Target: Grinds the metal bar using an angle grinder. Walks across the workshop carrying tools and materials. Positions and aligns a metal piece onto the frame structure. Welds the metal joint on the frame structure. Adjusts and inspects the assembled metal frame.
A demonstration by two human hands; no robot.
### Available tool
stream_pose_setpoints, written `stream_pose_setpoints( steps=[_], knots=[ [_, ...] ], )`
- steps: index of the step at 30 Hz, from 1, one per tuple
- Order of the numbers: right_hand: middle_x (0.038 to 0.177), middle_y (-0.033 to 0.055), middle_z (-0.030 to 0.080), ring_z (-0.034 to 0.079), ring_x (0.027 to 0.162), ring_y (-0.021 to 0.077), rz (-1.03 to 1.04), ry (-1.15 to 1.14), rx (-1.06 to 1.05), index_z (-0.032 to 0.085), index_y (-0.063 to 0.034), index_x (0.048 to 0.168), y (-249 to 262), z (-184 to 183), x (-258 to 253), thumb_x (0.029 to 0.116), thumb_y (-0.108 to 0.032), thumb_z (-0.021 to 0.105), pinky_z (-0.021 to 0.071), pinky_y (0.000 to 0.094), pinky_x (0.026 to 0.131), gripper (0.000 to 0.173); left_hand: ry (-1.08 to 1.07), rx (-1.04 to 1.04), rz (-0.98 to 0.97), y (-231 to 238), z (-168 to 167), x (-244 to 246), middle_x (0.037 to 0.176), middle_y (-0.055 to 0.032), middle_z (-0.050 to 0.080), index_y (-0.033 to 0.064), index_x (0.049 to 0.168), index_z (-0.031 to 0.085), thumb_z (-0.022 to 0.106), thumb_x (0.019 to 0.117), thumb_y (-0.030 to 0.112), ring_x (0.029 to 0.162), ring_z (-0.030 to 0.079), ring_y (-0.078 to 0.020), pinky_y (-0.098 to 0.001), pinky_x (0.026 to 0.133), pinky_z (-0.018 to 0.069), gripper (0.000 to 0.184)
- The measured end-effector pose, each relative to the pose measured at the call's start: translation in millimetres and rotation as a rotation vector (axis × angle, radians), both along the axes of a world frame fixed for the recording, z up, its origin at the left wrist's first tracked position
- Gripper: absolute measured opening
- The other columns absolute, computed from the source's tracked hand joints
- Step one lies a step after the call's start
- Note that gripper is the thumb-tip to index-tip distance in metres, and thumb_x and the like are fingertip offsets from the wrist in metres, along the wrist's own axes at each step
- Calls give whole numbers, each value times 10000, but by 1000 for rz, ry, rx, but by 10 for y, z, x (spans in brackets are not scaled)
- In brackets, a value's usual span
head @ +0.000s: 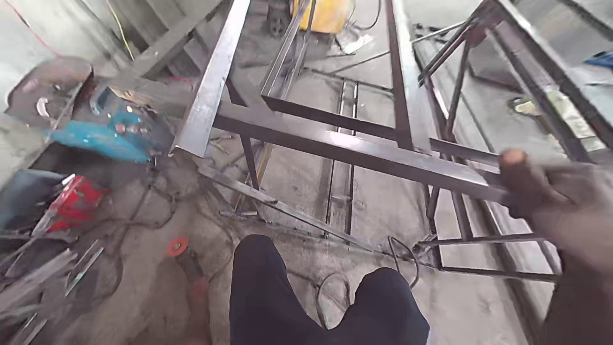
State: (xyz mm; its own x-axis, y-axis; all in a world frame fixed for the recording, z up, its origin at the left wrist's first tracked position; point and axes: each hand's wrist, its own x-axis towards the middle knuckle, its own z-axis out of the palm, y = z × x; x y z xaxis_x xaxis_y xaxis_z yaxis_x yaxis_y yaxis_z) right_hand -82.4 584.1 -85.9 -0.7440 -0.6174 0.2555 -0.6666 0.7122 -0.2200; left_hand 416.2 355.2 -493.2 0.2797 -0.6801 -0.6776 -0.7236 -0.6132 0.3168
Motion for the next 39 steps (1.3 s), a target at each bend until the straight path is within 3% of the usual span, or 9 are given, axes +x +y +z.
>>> stream_pose_setpoints(
  steps=[2, 6, 10, 13, 15, 20, 27, 34, 39],
  knots=[
    [557, 137, 522, 555, 525, 350, -22, 60, 56, 539, -117, 631, -79, 109, 148, 943, -829, 214, 384, 600, 485, 843, -37, -203, 138, -52, -1145, 275, 1251, -339, 634, -107, 1255, 630, 664, 982, 473, 1182, 615, -480, -637, 1001, 491, 642],
    [584, 159, 532, 588, 594, 397, -36, 116, 113, 499, -118, 605, -131, 175, 214, 933, -834, 147, 378, 613, 497, 863, 26, -62, -101, -230, -1430, 401, 1359, -311, 594, -67, 1366, 577, 625, 1014, 444, 1286, 571, -441, -615, 1073, 458, 622],
    [671, 187, 618, 652, 703, 435, -29, 121, 155, 584, -116, 656, -152, 215, 210, 963, -791, 129, 429, 635, 539, 870, 259, -611, -14, -609, 185, -152, 1322, -308, 595, -89, 1384, 515, 661, 1010, 289, 1232, 592, -414, -580, 1066, 473, 551],
    [678, 191, 621, 663, 708, 428, -34, 164, 134, 571, -102, 657, -132, 169, 211, 973, -779, 146, 438, 623, 537, 860, 448, -1225, -60, -899, 1879, -548, 945, -212, 683, -109, 1149, 636, 614, 1036, 270, 815, 677, -263, -468, 803, 585, 397],
    [682, 189, 622, 666, 715, 423, -19, 161, 118, 579, -99, 670, -122, 166, 211, 973, -785, 158, 442, 615, 544, 861, 593, -1463, -278, -966, 2966, -688, 940, -113, 687, -45, 1127, 632, 554, 1054, 322, 809, 681, -161, -407, 782, 596, 383],
    [694, 188, 630, 671, 710, 411, 50, 152, 42, 582, -88, 667, -47, 164, 225, 1000, -746, 181, 449, 604, 530, 840, 26, -1069, -826, -1030, 4646, -1332, 1042, -215, 729, 119, 1193, 707, 605, 923, 688, 986, 692, -448, -758, 871, 487, 639],
    [858, 199, 699, 701, 889, 411, 75, 72, 36, 641, -56, 779, -43, 189, 192, 998, -736, 179, 494, 625, 666, 851, 253, -707, -668, -930, 4597, -1596, 892, -149, 708, 24, 1191, 670, 733, 964, 336, 677, 673, -229, -421, 649, 594, 391],
    [863, 206, 703, 706, 885, 414, 107, 93, 39, 663, -52, 799, -29, 199, 182, 1009, -722, 167, 507, 618, 661, 859, 913, -388, -563, 618, 4394, -1504, 820, -86, 686, 48, 1155, 630, 568, 1030, 147, 656, 684, -160, -293, 598, 606, 172],
    [814, 197, 689, 706, 853, 404, 136, 110, 28, 624, -48, 746, 4, 195, 174, 1009, -716, 178, 498, 602, 639, 845, 1100, -306, -382, 421, 4317, -2166, 919, -116, 717, 54, 1227, 601, 479, 1067, 443, 724, 710, -194, -331, 638, 609, 438]
  ],
)
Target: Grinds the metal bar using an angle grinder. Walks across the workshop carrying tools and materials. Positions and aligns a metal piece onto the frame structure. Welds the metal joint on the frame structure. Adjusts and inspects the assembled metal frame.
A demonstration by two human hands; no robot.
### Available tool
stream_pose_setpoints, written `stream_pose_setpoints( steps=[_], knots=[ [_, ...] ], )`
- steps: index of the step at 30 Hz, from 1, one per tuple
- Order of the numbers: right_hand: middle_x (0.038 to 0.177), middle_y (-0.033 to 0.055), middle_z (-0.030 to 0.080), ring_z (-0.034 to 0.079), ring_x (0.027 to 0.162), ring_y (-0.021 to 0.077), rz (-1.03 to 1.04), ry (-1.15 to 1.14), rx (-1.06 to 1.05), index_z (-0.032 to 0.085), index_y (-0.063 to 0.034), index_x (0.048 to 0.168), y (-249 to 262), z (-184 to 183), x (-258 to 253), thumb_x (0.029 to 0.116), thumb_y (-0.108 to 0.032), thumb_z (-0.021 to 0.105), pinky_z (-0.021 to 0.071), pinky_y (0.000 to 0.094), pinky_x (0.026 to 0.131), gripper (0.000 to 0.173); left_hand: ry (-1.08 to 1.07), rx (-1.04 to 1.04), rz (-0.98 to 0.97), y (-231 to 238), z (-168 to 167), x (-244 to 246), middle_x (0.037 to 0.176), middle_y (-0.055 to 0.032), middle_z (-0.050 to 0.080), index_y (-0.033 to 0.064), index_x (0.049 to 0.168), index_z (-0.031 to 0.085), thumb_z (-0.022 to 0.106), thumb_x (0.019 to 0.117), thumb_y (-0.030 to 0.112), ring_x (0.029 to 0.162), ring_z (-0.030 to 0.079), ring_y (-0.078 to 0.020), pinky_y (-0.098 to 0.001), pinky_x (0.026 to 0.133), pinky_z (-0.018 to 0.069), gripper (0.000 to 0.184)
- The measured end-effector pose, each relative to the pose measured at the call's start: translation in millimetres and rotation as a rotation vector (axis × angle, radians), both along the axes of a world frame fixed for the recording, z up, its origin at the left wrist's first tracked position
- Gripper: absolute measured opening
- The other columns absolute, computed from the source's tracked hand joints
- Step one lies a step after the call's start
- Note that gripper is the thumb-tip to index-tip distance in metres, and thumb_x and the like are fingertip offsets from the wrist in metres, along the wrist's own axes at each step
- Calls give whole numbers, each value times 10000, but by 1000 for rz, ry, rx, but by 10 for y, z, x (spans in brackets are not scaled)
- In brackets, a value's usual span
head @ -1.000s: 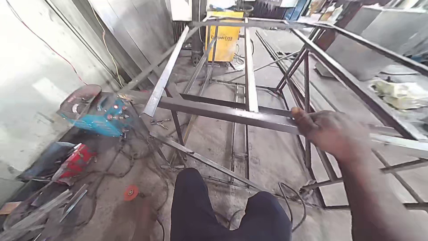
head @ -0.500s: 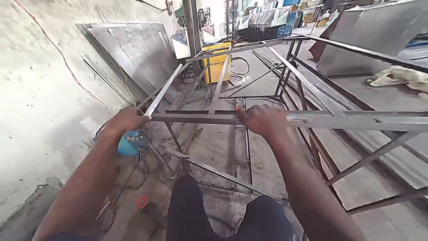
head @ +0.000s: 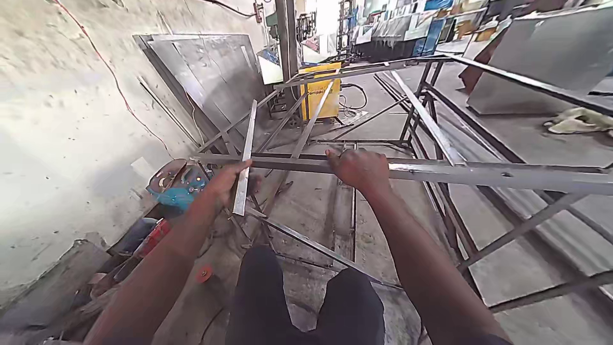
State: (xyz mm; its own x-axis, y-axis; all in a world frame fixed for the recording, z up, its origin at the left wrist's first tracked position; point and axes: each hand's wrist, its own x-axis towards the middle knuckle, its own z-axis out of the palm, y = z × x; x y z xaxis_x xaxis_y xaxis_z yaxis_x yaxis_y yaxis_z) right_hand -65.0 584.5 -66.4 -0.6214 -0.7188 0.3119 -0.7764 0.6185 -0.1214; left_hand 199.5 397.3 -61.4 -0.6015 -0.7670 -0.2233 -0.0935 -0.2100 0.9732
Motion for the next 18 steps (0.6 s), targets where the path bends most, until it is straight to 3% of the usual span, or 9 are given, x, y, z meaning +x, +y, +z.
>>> stream_pose_setpoints(
  steps=[4, 10, 13, 18],
  knots=[
    [858, 188, 705, 704, 892, 395, 39, -28, 7, 647, -65, 771, 7, -2, -28, 1028, -678, 173, 499, 612, 676, 816, 182, 103, 171, -147, -90, -417, 774, -25, 610, 74, 1086, 571, 498, 1077, 302, 519, 586, -81, -224, 457, 531, 239],
    [919, 184, 715, 700, 952, 401, 129, -45, 85, 684, -78, 859, 85, 68, -65, 1053, -648, 145, 505, 632, 712, 808, 382, -21, 189, 936, -289, -699, 741, 27, 583, 132, 1001, 591, 470, 1081, 299, 530, 541, -62, -219, 489, 503, 222],
    [902, 167, 712, 703, 932, 394, 226, -53, 125, 681, -107, 888, 136, 84, -151, 1056, -634, 144, 507, 631, 691, 771, 491, -11, 296, 1311, -421, -924, 819, -59, 636, 75, 1174, 506, 536, 1074, 224, 592, 614, -136, -287, 538, 557, 182],
    [913, 95, 706, 694, 935, 320, 425, -195, 153, 688, -174, 993, 214, 168, -397, 1054, -656, 163, 503, 614, 735, 716, 688, -7, 285, 1533, -751, -1182, 772, -184, 659, 7, 1255, 422, 571, 1016, 4, 606, 683, -261, -391, 596, 617, 282]
  ],
)
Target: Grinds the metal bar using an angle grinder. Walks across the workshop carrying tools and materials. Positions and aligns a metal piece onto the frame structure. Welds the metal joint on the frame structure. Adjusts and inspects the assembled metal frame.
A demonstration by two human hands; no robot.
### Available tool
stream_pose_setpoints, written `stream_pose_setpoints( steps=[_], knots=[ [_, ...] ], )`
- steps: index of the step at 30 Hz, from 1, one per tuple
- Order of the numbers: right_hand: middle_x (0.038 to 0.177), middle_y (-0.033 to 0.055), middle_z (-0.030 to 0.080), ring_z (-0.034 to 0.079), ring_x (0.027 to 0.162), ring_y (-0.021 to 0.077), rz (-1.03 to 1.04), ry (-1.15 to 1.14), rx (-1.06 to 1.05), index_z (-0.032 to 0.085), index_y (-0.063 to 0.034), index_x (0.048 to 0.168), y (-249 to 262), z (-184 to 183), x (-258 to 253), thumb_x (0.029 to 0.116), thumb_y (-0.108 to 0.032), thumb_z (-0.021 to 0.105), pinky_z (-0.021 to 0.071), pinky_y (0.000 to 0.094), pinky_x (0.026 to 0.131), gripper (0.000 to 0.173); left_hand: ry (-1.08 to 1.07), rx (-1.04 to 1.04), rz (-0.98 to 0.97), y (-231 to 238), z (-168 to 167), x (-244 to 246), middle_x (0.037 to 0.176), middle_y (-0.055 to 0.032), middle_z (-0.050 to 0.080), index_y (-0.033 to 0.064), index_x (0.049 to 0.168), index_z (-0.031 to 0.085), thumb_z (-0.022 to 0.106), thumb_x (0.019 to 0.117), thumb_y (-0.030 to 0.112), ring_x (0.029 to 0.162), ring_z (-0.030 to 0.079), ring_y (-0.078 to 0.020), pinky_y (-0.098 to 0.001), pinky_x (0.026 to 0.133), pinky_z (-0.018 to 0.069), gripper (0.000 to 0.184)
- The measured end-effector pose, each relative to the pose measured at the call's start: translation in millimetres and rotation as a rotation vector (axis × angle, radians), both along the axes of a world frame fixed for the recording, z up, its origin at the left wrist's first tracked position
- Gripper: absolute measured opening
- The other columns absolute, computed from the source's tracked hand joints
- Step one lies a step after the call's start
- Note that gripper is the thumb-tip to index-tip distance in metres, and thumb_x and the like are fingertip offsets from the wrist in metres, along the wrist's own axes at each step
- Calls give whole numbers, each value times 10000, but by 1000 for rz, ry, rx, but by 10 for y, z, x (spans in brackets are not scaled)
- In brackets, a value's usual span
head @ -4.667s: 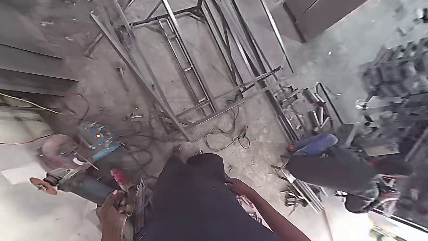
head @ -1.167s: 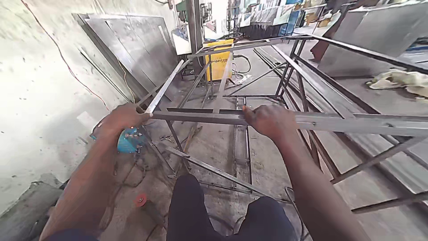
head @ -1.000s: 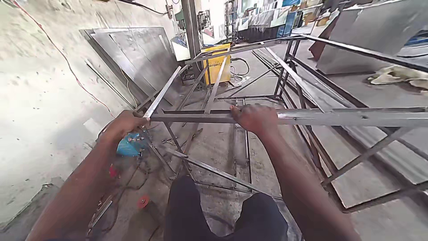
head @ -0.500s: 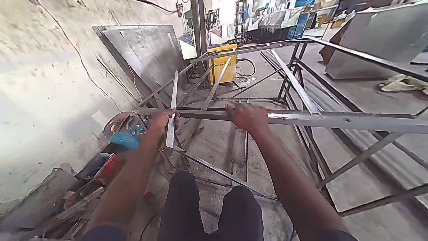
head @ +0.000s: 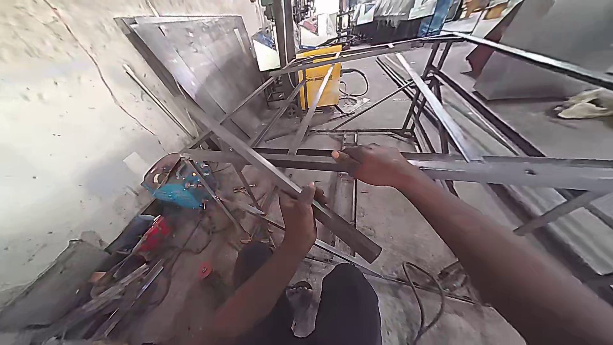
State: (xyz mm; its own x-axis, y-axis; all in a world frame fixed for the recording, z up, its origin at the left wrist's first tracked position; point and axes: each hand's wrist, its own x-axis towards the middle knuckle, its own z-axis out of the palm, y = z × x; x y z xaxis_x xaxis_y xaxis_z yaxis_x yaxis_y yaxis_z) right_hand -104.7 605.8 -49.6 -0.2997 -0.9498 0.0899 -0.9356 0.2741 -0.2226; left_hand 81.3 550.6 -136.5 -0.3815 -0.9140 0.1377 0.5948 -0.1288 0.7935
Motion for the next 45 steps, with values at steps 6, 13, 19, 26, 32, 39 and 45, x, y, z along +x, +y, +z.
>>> stream_pose_setpoints(
  steps=[6, 13, 19, 26, 32, 39, 45],
  knots=[
    [1418, 193, 550, 541, 1302, 386, 117, 170, -272, 522, -69, 1470, 674, -24, 446, 984, -590, 554, 443, 588, 1079, 714, 43, -30, -64, 82, -692, -232, 861, -195, 665, 6, 1362, 293, 608, 942, -78, 727, 729, -290, -438, 727, 649, 531],
    [1568, 235, 422, 381, 1478, 388, -148, -235, 114, 371, -63, 1570, 643, -1634, 1048, 882, -389, 754, 253, 582, 1234, 852, 12, 155, -133, -349, -1140, 214, 966, -81, 712, 81, 1180, 550, 418, 1098, 241, 892, 716, -208, -404, 847, 611, 223],
    [913, 114, 702, 708, 836, 353, -179, -269, 78, 644, -171, 1125, 487, -2428, 1024, 1059, -354, 475, 559, 583, 683, 258, -76, 337, 114, -591, -1245, 482, 658, -3, 589, 134, 938, 526, 428, 1106, 228, 595, 645, -167, -388, 642, 618, 216],
    [1024, 141, 711, 678, 1001, 370, -73, -336, 335, 732, -115, 1032, 1055, -2677, 104, 975, -336, 627, 521, 638, 828, 251, 185, -45, 15, -1196, -920, 1217, 1098, -94, 716, 113, 1147, 611, 115, 1103, 432, 1079, 689, -274, -544, 986, 550, 592],
    [964, 46, 739, 719, 884, 286, -264, -263, 34, 728, -223, 1076, 738, -2638, 243, 955, -337, 648, 556, 588, 710, 184, -125, 216, 48, -932, -843, 685, 959, -63, 699, 112, 1076, 585, 371, 1121, 361, 931, 706, -221, -463, 887, 594, 331],
    [720, 173, 666, 670, 745, 438, -544, -204, 59, 674, -106, 787, 988, -2724, -563, 861, -392, 772, 456, 666, 596, 311, -1128, -1166, -419, -922, -704, 558, 847, 59, 740, 156, 1044, 756, 647, 986, 336, 721, 700, -47, -290, 657, 613, 219],
    [692, 166, 656, 675, 729, 425, -496, -87, 162, 659, -107, 756, 929, -2801, -928, 839, -455, 791, 458, 653, 587, 381, -800, -2082, 63, -1222, -1044, -257, 1197, -121, 661, 166, 1318, 635, 676, 944, 373, 1146, 605, -327, -540, 1035, 424, 429]
  ],
)
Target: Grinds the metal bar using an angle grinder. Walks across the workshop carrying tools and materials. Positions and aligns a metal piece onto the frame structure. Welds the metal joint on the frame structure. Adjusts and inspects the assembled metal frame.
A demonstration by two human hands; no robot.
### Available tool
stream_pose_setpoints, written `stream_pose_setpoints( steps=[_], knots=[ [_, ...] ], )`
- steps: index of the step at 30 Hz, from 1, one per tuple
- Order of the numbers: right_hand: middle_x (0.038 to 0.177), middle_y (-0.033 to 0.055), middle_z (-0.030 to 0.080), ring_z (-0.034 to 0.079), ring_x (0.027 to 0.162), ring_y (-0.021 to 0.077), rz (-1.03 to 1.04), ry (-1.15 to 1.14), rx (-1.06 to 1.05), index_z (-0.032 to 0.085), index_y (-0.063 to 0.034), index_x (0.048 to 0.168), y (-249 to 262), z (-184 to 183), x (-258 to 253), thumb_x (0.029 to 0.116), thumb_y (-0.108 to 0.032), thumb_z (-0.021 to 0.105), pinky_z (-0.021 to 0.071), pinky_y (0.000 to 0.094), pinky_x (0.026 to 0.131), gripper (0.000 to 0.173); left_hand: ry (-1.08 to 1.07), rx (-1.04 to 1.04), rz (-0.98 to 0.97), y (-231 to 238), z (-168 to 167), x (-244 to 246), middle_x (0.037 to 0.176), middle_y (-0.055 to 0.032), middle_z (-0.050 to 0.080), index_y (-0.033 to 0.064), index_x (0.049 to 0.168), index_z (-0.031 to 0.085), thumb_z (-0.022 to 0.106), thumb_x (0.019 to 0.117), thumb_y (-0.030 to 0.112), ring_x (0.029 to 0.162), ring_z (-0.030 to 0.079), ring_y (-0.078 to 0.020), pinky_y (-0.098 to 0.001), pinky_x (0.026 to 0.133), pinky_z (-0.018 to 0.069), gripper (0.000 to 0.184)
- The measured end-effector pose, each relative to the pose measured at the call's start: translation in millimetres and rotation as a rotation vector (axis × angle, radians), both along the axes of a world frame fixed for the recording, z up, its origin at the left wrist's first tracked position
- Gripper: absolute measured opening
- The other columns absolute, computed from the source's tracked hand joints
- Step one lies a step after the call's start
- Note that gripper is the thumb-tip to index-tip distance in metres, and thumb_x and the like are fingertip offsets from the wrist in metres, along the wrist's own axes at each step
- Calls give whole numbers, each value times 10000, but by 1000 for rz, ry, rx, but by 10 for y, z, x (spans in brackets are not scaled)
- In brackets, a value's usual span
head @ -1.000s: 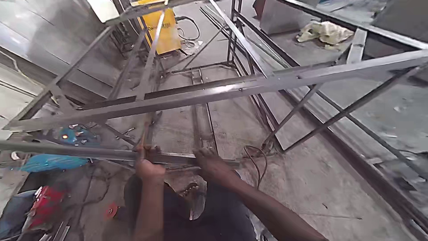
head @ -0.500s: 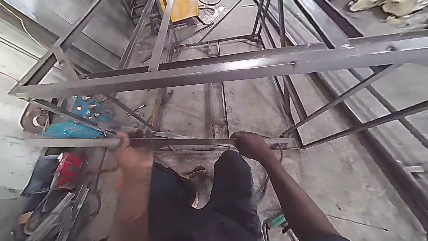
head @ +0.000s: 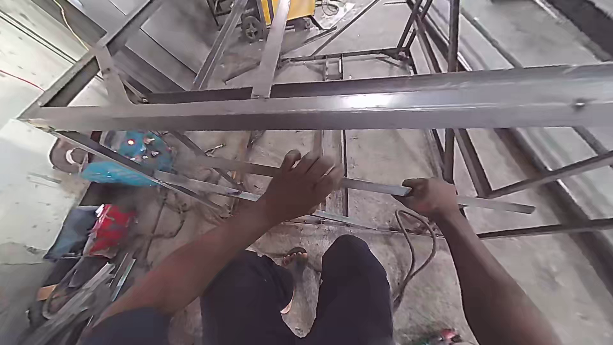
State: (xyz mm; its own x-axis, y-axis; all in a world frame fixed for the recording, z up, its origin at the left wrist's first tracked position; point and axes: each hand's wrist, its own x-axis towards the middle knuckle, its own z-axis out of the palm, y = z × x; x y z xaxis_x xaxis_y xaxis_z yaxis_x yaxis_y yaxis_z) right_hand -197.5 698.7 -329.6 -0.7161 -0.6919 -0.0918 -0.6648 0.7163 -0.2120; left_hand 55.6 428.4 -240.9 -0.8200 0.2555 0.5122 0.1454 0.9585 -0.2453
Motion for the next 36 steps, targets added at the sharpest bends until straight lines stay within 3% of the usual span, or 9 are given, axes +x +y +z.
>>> stream_pose_setpoints(
  steps=[2, 4, 6, 13, 19, 22, 30, 34, 36],
  knots=[
    [704, 156, 662, 674, 745, 410, 7, -19, 63, 669, -112, 758, -64, -83, -114, 841, -448, 794, 462, 648, 609, 369, -309, 38, 221, -62, -185, -302, 1229, -153, 671, 147, 1417, 586, 781, 840, 416, 1138, 638, -361, -588, 997, 470, 666],
    [730, 135, 674, 678, 780, 390, 11, -30, 143, 675, -133, 750, -156, -182, -222, 850, -446, 790, 473, 644, 633, 349, -593, 132, 378, -235, -507, -559, 1010, -158, 705, 124, 1264, 639, 751, 880, 298, 912, 690, -369, -579, 810, 531, 436],
    [767, 131, 685, 683, 818, 388, 4, -36, 234, 673, -145, 768, -271, -278, -293, 854, -471, 772, 481, 643, 644, 351, -769, 241, 455, -406, -849, -712, 895, -132, 707, 133, 1101, 650, 589, 983, 251, 840, 714, -360, -564, 677, 555, 177],
    [842, 154, 707, 698, 862, 393, -51, -3, 408, 684, -143, 821, -660, -640, -264, 842, -419, 725, 494, 628, 660, 280, -904, 369, 442, -760, -1845, -912, 967, -136, 725, 162, 1154, 650, 596, 973, 366, 892, 719, -369, -596, 695, 557, 278],
    [908, 186, 714, 699, 915, 434, -37, -62, 403, 684, -114, 914, -707, -1032, -236, 870, -441, 675, 501, 647, 673, 331, -947, 318, 434, -891, -2035, -962, 934, -114, 721, 174, 1106, 673, 635, 902, 383, 850, 713, -345, -578, 659, 548, 294],
    [872, 174, 705, 695, 889, 418, -25, -91, 419, 672, -116, 862, -779, -1114, -291, 860, -454, 693, 495, 644, 662, 339, -1001, 335, 446, -917, -2024, -975, 996, -122, 725, 158, 1105, 684, 667, 887, 366, 913, 711, -349, -590, 698, 550, 303],
    [853, 163, 704, 698, 854, 402, 22, -109, 427, 677, -123, 857, -940, -1161, -235, 864, -444, 679, 491, 643, 644, 320, -1088, 434, 530, -1057, -2084, -953, 1097, -141, 720, 139, 1147, 700, 728, 866, 325, 1053, 689, -366, -636, 810, 550, 339],
    [802, 144, 688, 690, 815, 381, 29, -105, 400, 657, -126, 812, -1010, -1134, -187, 866, -425, 679, 483, 618, 632, 305, -1116, 446, 593, -1100, -2051, -928, 1166, -137, 712, 182, 1222, 700, 706, 878, 303, 1099, 679, -376, -666, 808, 543, 365],
    [809, 147, 689, 691, 824, 387, 26, -99, 382, 662, -129, 817, -1048, -1097, -156, 859, -415, 690, 484, 624, 633, 291, -1095, 456, 602, -1127, -2031, -903, 1157, -145, 708, 176, 1178, 717, 714, 877, 331, 1097, 674, -385, -678, 802, 532, 339]
  ],
)
